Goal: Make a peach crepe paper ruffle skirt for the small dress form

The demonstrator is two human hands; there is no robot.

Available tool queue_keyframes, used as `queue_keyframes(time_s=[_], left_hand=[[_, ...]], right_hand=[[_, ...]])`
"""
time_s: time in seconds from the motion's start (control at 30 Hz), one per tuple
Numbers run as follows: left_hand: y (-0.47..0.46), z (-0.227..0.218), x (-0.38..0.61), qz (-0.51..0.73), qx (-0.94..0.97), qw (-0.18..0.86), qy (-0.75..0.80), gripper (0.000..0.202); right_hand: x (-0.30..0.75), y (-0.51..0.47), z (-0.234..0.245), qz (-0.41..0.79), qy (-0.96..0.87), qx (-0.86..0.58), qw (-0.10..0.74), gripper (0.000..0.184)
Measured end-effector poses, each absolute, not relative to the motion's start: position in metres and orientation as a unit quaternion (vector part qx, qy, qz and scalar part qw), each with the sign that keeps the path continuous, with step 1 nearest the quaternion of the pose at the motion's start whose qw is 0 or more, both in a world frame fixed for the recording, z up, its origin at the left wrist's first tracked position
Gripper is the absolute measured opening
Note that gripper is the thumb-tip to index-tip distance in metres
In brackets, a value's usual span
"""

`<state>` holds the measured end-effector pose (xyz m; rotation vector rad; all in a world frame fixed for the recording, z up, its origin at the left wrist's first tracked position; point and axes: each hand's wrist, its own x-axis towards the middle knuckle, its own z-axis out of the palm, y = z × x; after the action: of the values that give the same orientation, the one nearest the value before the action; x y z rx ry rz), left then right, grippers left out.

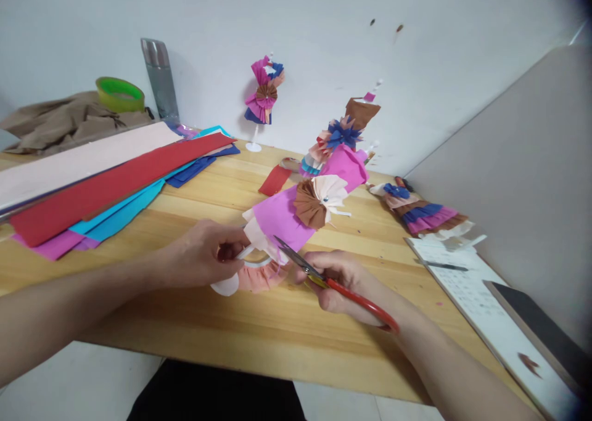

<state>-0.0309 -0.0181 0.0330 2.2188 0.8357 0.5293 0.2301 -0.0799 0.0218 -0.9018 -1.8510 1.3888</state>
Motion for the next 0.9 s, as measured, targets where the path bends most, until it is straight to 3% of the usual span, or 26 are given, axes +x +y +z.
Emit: queue_keyframes(time_s=[0.9], left_hand=[[-0.0173, 0.0305, -0.0315, 0.214, 0.863, 0.323, 0.325, 0.011]], right_hand=[[0.2347, -0.0819, 0.0248, 0.531, -0.704, -0.382, 0.276, 0.050]])
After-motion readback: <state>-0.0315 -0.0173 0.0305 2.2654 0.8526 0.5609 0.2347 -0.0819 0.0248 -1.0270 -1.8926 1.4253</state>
